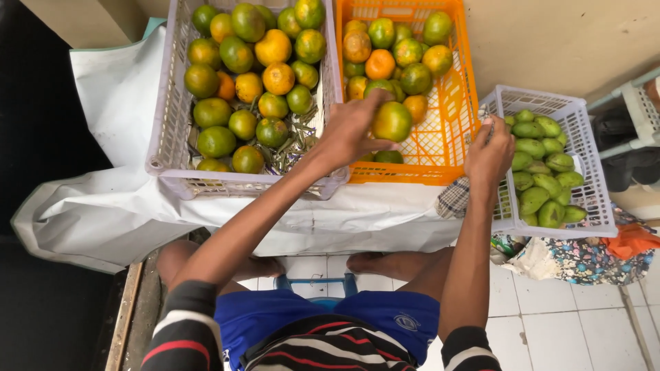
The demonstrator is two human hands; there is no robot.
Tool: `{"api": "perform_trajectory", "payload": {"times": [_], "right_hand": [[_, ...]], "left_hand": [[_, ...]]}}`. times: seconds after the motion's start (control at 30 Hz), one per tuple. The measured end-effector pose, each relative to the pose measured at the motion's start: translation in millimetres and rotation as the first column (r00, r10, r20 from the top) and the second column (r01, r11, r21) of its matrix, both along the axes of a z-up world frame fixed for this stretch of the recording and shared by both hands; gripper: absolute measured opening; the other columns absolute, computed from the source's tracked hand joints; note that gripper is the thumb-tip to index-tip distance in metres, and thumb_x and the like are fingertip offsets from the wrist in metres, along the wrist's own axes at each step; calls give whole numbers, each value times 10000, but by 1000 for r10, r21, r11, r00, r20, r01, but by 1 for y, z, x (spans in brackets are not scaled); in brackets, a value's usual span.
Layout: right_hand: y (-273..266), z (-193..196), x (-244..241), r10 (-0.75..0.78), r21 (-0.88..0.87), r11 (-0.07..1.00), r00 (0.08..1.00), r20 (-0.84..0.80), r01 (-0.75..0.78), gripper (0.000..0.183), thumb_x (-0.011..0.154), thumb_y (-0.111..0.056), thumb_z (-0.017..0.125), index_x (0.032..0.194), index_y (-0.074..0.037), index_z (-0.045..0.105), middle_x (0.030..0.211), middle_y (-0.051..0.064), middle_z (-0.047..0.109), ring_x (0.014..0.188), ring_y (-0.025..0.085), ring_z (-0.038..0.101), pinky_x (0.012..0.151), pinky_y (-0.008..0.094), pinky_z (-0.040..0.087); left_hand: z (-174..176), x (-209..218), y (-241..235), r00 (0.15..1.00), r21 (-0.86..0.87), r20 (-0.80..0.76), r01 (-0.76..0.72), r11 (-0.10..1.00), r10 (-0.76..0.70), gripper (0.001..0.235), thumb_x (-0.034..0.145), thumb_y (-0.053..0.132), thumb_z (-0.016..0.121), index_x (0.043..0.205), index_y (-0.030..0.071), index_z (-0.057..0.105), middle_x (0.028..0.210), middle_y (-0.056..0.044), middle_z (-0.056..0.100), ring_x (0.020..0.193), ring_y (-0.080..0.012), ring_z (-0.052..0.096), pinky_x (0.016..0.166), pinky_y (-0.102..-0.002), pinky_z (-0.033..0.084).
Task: The person sits on a low stool and wipes several green and orange citrus fruits one by one using a checkered cloth. They pick each fruit from a purple or orange crate, rub it with the cloth, and place it back into the crate.
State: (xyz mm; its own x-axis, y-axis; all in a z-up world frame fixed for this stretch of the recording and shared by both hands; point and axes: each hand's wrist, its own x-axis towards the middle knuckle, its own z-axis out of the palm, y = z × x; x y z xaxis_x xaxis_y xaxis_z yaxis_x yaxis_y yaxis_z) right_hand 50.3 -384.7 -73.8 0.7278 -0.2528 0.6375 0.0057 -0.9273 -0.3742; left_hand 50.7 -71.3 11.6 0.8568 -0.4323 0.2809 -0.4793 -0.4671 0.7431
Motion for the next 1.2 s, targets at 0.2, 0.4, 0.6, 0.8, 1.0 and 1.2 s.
{"api": "perform_trajectory", "payload": {"times": [0.2, 0.4, 0.6, 0.8, 1.0, 1.2], "right_hand": [[9, 10, -4, -13, 6, 1000, 999, -32, 13, 237, 1085, -163, 497, 1191, -37, 669, 981, 249, 680, 906, 504, 628, 787, 599, 486], [7, 11, -2, -1, 54, 999, 998, -62, 4, 254, 1089, -188, 470, 1199, -56, 656, 1009, 219, 685, 945, 473, 646, 812, 583, 499], [15, 22, -7, 27, 105, 994, 994, -106, -16, 266, 1097, -135, 435, 1219, -46, 654, 1047, 186, 700, 968, 424, 670, 823, 542, 522], [13, 22, -7, 60, 109, 993, 994, -96, -49, 263, 1104, -129, 443, 1233, -12, 640, 1073, 219, 692, 989, 450, 661, 823, 568, 517], [15, 26, -9, 46, 113, 993, 993, -110, -33, 270, 1117, -117, 432, 1253, -5, 636, 1090, 203, 692, 1012, 415, 666, 846, 544, 516], [2, 8, -1, 72, -16, 997, 997, -13, -72, 217, 1106, -134, 498, 1198, -35, 667, 1013, 228, 677, 913, 480, 638, 802, 565, 495]], "left_hand": [[-70, 68, -109, 986, 437, 92, 87, 895, -141, 859, 579, 274, 998, 1290, 172, 527, 1081, -94, 747, 1053, -381, 691, 923, -587, 368], [-108, 89, -170, 956, 650, 54, 186, 737, -289, 653, 590, 100, 941, 1175, 155, 656, 1062, -160, 722, 1028, -413, 681, 927, -586, 314], [-159, 107, -192, 939, 711, -4, 245, 659, -344, 359, 828, 71, 713, 1140, 248, 721, 1114, -103, 727, 1059, -361, 701, 1003, -578, 315], [-162, 119, -187, 917, 711, -81, 328, 621, -391, 587, 786, 35, 765, 1279, 337, 664, 1197, -87, 720, 1124, -354, 688, 965, -562, 412], [-36, 74, -106, 908, 590, -24, 351, 728, -418, 610, 788, 78, 830, 1342, 257, 648, 1227, -175, 711, 1139, -416, 678, 940, -595, 510], [17, 62, 13, 966, 530, 104, 147, 835, -236, 174, 878, 209, 741, 1029, 130, 777, 936, -186, 759, 933, -444, 726, 806, -573, 573]]}}
